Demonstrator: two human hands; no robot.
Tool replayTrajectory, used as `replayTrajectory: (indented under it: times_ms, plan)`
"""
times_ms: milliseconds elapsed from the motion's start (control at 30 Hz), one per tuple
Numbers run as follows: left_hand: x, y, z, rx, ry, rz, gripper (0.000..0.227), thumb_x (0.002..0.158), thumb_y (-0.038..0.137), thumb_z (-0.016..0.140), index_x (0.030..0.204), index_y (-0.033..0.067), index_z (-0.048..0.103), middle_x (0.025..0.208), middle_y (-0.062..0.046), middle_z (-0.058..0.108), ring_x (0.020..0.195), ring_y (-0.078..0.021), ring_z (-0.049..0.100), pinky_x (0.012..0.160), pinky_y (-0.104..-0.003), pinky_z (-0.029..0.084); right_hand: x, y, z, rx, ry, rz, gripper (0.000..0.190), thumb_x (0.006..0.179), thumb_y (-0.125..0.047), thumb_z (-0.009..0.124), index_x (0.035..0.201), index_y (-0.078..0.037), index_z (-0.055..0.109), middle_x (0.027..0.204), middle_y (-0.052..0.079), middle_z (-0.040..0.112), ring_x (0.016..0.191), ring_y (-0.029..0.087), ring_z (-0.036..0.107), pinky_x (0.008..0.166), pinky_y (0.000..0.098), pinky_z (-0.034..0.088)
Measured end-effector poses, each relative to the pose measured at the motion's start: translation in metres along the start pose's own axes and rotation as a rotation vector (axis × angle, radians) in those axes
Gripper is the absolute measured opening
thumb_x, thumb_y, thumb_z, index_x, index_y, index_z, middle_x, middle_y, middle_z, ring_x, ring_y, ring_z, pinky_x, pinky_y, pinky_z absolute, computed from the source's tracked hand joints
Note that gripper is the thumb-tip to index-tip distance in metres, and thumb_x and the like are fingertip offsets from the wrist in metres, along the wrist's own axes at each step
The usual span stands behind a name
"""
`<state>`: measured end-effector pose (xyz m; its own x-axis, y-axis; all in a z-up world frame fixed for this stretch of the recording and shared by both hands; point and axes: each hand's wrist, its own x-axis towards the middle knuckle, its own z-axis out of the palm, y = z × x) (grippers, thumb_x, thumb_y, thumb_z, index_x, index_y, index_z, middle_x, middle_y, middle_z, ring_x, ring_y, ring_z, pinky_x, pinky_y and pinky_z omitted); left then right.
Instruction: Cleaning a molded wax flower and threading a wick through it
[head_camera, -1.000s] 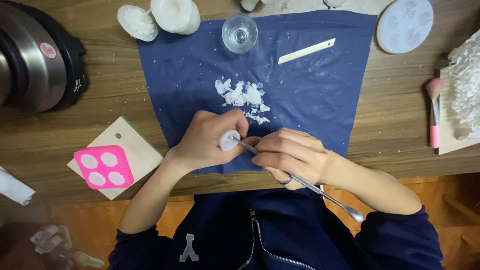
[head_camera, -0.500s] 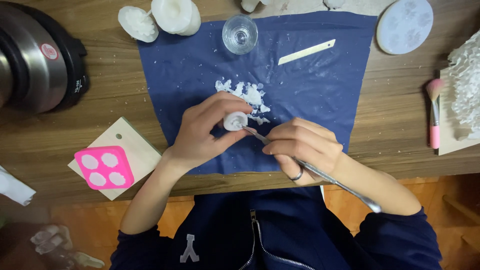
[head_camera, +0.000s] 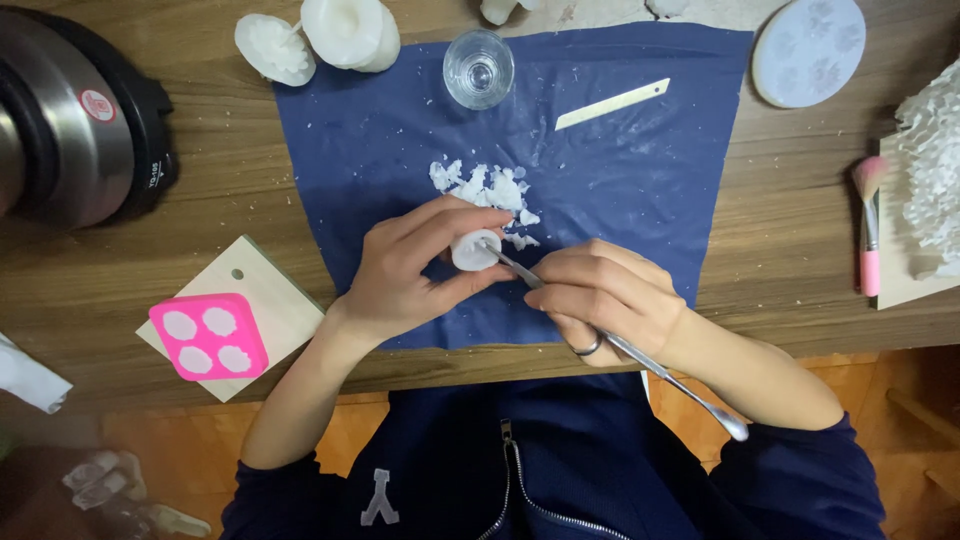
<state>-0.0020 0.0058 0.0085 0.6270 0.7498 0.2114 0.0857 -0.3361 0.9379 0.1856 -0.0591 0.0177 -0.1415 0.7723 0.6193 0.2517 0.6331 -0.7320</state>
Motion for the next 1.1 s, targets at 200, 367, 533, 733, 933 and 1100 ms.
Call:
replayTrajectory:
  times_ms: [200, 367, 533, 733, 933, 1100]
  plan:
    - [-0.003, -0.009, -0.005, 0.087, 0.015, -0.039, 0.037, 0.072, 0.0, 0.077, 0.106, 0.008, 0.065, 0.088, -0.005, 0.066, 0.07, -0.0226, 0.065, 0.06, -0.026, 0.053, -0.011, 0.001, -0.012, 0.035, 0.026, -0.026, 0.02, 0.09, -0.013, 0.051, 0.081, -0.001, 0.065, 0.08, 0.016, 0.064, 0.062, 0.029, 0.065, 0.049, 0.0347, 0.051]
    - [0.003, -0.004, -0.016, -0.215, 0.105, -0.114, 0.009, 0.084, 0.005, 0.067, 0.086, 0.0046, 0.058, 0.068, -0.005, 0.056, 0.059, -0.018, 0.053, 0.057, -0.028, 0.046, -0.015, 0.005, -0.013, 0.057, 0.1, 0.0, 0.015, 0.09, -0.014, 0.052, 0.084, -0.003, 0.061, 0.078, 0.015, 0.065, 0.063, 0.029, 0.066, 0.048, 0.0337, 0.049]
    - [0.001, 0.0, -0.019, -0.404, 0.089, -0.156, 0.012, 0.079, 0.004, 0.067, 0.089, -0.0021, 0.063, 0.055, -0.004, 0.053, 0.048, -0.0094, 0.047, 0.052, -0.021, 0.044, -0.016, 0.008, -0.014, 0.021, 0.075, -0.008, 0.014, 0.088, -0.015, 0.054, 0.08, -0.005, 0.061, 0.075, 0.014, 0.066, 0.063, 0.03, 0.066, 0.047, 0.033, 0.046]
    - [-0.003, 0.004, -0.005, -0.499, 0.08, -0.255, 0.033, 0.066, 0.007, 0.08, 0.094, -0.0011, 0.066, 0.05, -0.003, 0.05, 0.049, -0.0065, 0.045, 0.051, -0.02, 0.042, -0.016, 0.007, -0.01, -0.101, 0.028, -0.031, 0.016, 0.087, -0.016, 0.055, 0.081, -0.008, 0.067, 0.081, 0.01, 0.069, 0.072, 0.026, 0.068, 0.052, 0.0283, 0.045]
    - [-0.006, -0.001, -0.002, -0.46, 0.185, -0.282, 0.032, 0.063, 0.005, 0.084, 0.091, 0.001, 0.068, 0.051, -0.004, 0.052, 0.048, -0.0053, 0.048, 0.052, -0.018, 0.044, -0.025, 0.009, -0.007, -0.201, -0.063, -0.136, 0.018, 0.088, -0.017, 0.053, 0.089, -0.011, 0.07, 0.091, 0.009, 0.07, 0.082, 0.025, 0.067, 0.055, 0.0266, 0.045]
    - [-0.001, 0.006, -0.004, -0.346, 0.172, -0.126, 0.021, 0.07, 0.007, 0.081, 0.088, 0.005, 0.07, 0.046, 0.0, 0.051, 0.045, -0.0097, 0.05, 0.062, -0.019, 0.045, -0.033, 0.01, -0.007, -0.212, -0.039, -0.185, 0.016, 0.083, -0.011, 0.055, 0.085, -0.013, 0.071, 0.09, 0.009, 0.07, 0.079, 0.024, 0.065, 0.051, 0.0258, 0.044]
